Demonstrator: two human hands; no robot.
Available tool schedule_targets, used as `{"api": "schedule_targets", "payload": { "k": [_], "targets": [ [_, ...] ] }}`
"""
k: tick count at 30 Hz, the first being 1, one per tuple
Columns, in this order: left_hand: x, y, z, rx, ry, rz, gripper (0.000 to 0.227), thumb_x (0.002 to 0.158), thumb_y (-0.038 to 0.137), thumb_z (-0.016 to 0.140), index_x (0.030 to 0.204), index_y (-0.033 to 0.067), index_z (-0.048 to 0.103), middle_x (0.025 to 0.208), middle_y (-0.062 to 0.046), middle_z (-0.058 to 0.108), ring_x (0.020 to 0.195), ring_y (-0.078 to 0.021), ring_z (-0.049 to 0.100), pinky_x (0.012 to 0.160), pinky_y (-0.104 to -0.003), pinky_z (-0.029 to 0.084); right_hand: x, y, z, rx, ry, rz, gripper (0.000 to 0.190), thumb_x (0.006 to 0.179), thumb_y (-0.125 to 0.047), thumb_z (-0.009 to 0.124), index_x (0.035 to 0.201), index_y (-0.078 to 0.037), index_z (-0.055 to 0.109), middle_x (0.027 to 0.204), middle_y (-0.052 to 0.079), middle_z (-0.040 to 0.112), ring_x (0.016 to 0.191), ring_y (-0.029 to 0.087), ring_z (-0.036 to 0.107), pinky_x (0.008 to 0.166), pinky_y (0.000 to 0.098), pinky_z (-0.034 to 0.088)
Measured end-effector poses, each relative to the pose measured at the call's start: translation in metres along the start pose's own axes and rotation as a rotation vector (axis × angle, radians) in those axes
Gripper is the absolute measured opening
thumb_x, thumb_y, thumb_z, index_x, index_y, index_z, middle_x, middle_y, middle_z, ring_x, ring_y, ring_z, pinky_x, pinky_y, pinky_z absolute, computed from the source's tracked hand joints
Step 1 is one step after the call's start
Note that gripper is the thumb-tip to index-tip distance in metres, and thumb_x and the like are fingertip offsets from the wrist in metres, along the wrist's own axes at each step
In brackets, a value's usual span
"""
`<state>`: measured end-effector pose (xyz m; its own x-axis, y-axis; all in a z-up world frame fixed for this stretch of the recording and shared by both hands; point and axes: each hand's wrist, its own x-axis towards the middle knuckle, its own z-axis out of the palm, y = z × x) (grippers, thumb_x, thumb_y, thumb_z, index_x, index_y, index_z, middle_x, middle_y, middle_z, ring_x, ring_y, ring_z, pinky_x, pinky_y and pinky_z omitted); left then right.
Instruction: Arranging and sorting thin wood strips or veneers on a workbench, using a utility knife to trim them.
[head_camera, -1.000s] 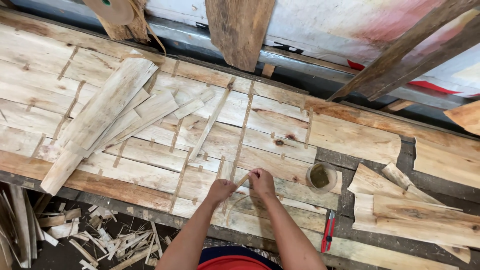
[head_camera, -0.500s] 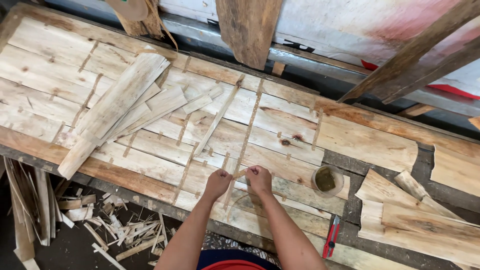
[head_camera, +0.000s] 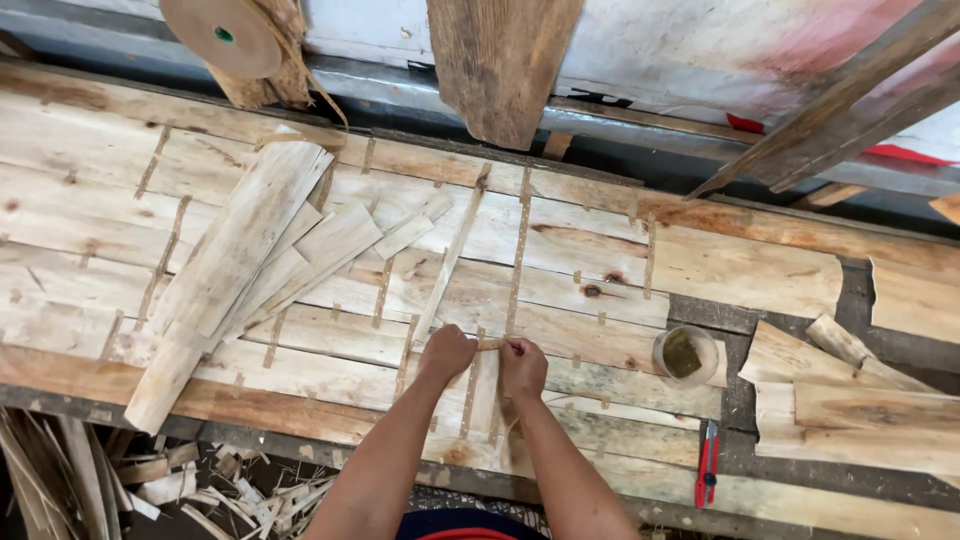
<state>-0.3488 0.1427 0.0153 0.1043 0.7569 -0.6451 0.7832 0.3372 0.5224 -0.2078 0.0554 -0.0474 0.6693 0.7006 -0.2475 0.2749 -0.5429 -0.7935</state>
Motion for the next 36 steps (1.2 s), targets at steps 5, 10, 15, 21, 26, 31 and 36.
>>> {"api": "schedule_targets", "payload": {
  "k": [5,10,15,21,26,31,36],
  "targets": [
    [0.020,-0.004,0.000,0.067,-0.033,0.088,0.034,0.084,0.034,0.068,0.104,0.0059,0.072,0.111,-0.020,0.073,0.109,-0.0353,0.069,0.093,-0.046,0.055,-0.003,0.004,0.018,-0.039,0.146,-0.046,0.020,0.085,-0.026,0.080,0.091,-0.007,0.079,0.085,0.010,0.074,0.076,0.024,0.071,0.072,0.0361,0.056],
    [0.037,-0.012,0.013,0.128,-0.031,0.133,0.034,0.084,0.036,0.069,0.102,0.0074,0.073,0.108,-0.018,0.075,0.108,-0.0340,0.071,0.094,-0.046,0.056,-0.008,-0.003,0.022,-0.047,0.207,-0.008,0.019,0.084,-0.025,0.080,0.090,-0.007,0.079,0.084,0.010,0.074,0.074,0.024,0.071,0.071,0.0363,0.055],
    [0.038,-0.010,0.009,0.099,-0.047,0.114,0.031,0.084,0.036,0.070,0.100,0.0093,0.073,0.107,-0.019,0.074,0.107,-0.0356,0.071,0.095,-0.045,0.055,-0.009,-0.006,0.024,0.018,0.228,0.042,0.017,0.082,-0.022,0.081,0.087,-0.007,0.077,0.077,0.008,0.073,0.069,0.022,0.070,0.066,0.0357,0.055],
    [0.038,-0.001,0.001,0.088,-0.059,0.108,0.030,0.083,0.034,0.070,0.102,0.0099,0.072,0.109,-0.016,0.074,0.108,-0.0336,0.070,0.095,-0.045,0.055,-0.012,-0.022,0.020,-0.036,0.224,0.083,0.016,0.081,-0.020,0.083,0.083,-0.006,0.076,0.077,0.007,0.072,0.068,0.021,0.068,0.066,0.0362,0.054],
    [0.039,0.002,0.003,0.116,-0.079,0.079,0.032,0.085,0.035,0.070,0.104,0.0098,0.071,0.110,-0.015,0.075,0.109,-0.0324,0.070,0.094,-0.045,0.055,-0.010,-0.022,0.020,-0.027,0.214,0.108,0.017,0.082,-0.022,0.082,0.084,-0.006,0.075,0.077,0.006,0.072,0.068,0.021,0.068,0.066,0.0364,0.053],
    [0.041,0.001,0.004,0.123,-0.072,0.084,0.032,0.085,0.036,0.070,0.104,0.0096,0.071,0.111,-0.015,0.074,0.110,-0.0323,0.070,0.094,-0.045,0.055,-0.010,-0.025,0.018,-0.048,0.200,0.126,0.017,0.084,-0.023,0.081,0.085,-0.007,0.075,0.076,0.007,0.072,0.068,0.023,0.068,0.066,0.0375,0.053],
    [0.041,0.000,0.005,0.127,-0.068,0.095,0.033,0.085,0.036,0.070,0.104,0.0089,0.071,0.111,-0.016,0.074,0.110,-0.0333,0.070,0.095,-0.046,0.055,-0.008,-0.022,0.020,-0.113,0.221,0.109,0.018,0.084,-0.025,0.080,0.084,-0.008,0.074,0.077,0.007,0.072,0.070,0.025,0.068,0.067,0.0398,0.053]
  ]
}}
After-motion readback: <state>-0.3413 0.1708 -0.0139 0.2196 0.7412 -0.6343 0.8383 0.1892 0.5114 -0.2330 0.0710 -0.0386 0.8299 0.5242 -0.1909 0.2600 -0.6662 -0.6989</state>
